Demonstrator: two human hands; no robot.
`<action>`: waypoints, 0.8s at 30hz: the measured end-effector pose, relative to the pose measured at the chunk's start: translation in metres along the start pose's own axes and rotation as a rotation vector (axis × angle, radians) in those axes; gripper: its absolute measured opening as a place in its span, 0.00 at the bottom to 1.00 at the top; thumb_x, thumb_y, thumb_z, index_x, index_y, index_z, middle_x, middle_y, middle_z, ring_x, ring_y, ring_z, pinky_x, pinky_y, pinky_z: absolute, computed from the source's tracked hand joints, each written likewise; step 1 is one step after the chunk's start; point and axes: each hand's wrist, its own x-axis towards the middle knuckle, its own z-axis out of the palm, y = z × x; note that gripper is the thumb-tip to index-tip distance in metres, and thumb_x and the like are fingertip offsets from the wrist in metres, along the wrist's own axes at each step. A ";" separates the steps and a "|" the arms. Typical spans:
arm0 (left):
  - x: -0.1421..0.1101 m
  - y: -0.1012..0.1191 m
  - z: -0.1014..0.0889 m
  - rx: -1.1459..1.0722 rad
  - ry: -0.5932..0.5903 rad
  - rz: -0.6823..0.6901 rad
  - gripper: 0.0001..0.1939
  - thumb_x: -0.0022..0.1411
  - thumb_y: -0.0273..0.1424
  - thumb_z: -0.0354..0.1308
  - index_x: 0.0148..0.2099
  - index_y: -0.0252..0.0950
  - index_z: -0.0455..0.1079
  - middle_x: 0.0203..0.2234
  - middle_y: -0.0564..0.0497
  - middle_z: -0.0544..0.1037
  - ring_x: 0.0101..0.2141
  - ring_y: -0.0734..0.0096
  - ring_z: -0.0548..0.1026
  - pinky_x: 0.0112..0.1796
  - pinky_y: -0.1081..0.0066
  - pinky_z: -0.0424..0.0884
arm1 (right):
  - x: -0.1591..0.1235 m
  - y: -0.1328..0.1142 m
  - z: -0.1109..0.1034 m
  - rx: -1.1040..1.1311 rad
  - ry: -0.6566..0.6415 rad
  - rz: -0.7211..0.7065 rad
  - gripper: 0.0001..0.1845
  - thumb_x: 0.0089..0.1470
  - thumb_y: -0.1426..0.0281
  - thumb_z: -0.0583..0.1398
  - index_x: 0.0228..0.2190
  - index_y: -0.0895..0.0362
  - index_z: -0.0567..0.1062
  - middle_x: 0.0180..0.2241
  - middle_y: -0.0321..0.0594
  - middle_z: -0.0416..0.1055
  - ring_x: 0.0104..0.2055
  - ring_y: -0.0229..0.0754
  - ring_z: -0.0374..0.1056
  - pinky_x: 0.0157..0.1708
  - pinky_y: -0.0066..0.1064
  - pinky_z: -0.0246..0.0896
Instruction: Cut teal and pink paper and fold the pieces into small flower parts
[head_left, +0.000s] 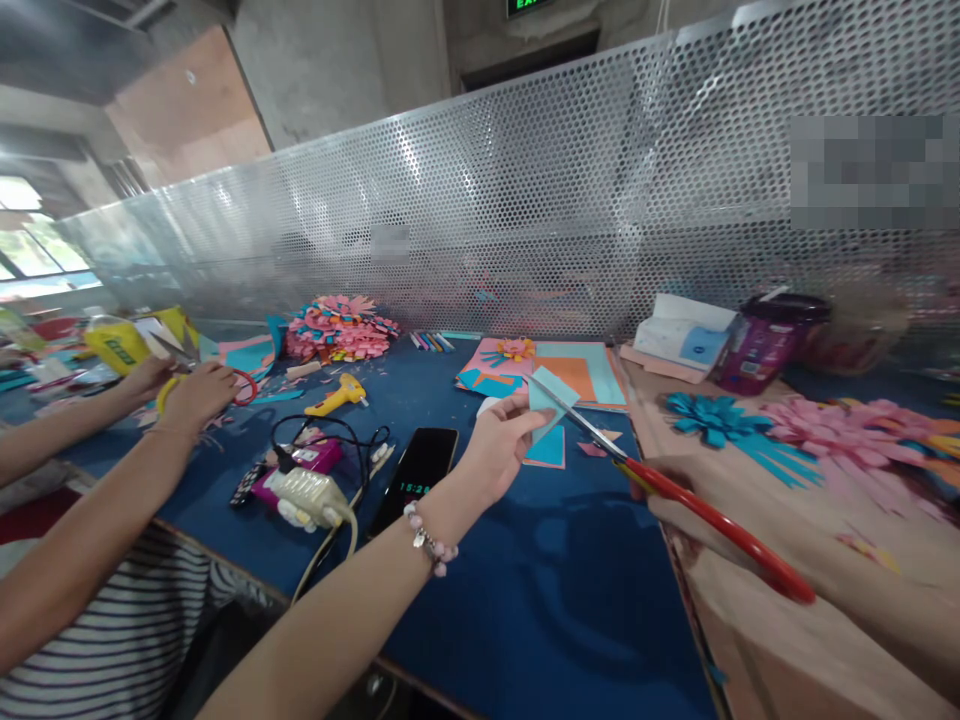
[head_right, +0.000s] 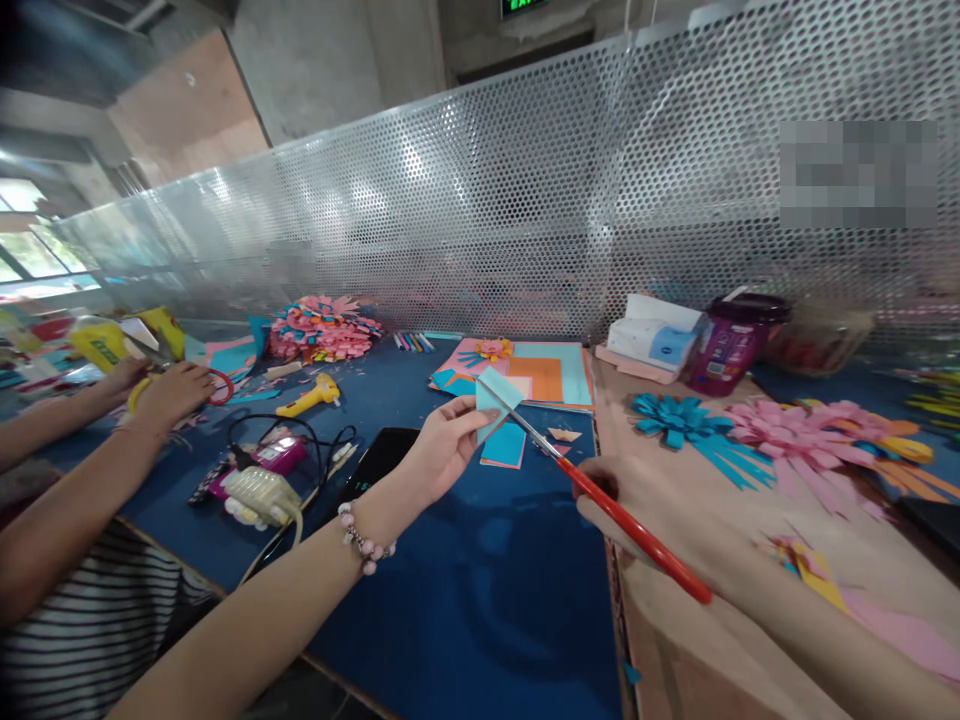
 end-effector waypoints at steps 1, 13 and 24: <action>0.000 0.000 0.000 -0.001 0.000 -0.002 0.09 0.44 0.19 0.63 0.32 0.29 0.72 0.29 0.47 0.77 0.32 0.73 0.76 0.42 0.72 0.68 | -0.001 -0.001 0.000 0.008 -0.018 -0.004 0.08 0.45 0.74 0.55 0.17 0.59 0.68 0.14 0.34 0.64 0.14 0.31 0.60 0.12 0.19 0.50; -0.002 0.001 -0.001 -0.014 -0.008 -0.025 0.10 0.44 0.20 0.63 0.33 0.29 0.72 0.31 0.47 0.77 0.32 0.73 0.76 0.42 0.72 0.69 | -0.006 -0.011 -0.006 0.061 -0.138 -0.004 0.11 0.47 0.71 0.54 0.16 0.57 0.64 0.15 0.34 0.61 0.15 0.31 0.58 0.13 0.22 0.46; -0.001 0.001 -0.001 -0.001 -0.013 -0.039 0.10 0.45 0.20 0.63 0.33 0.29 0.72 0.33 0.46 0.77 0.34 0.72 0.76 0.42 0.73 0.69 | -0.005 -0.005 -0.003 0.023 -0.144 0.020 0.11 0.48 0.70 0.54 0.17 0.57 0.66 0.14 0.33 0.62 0.15 0.31 0.57 0.13 0.23 0.45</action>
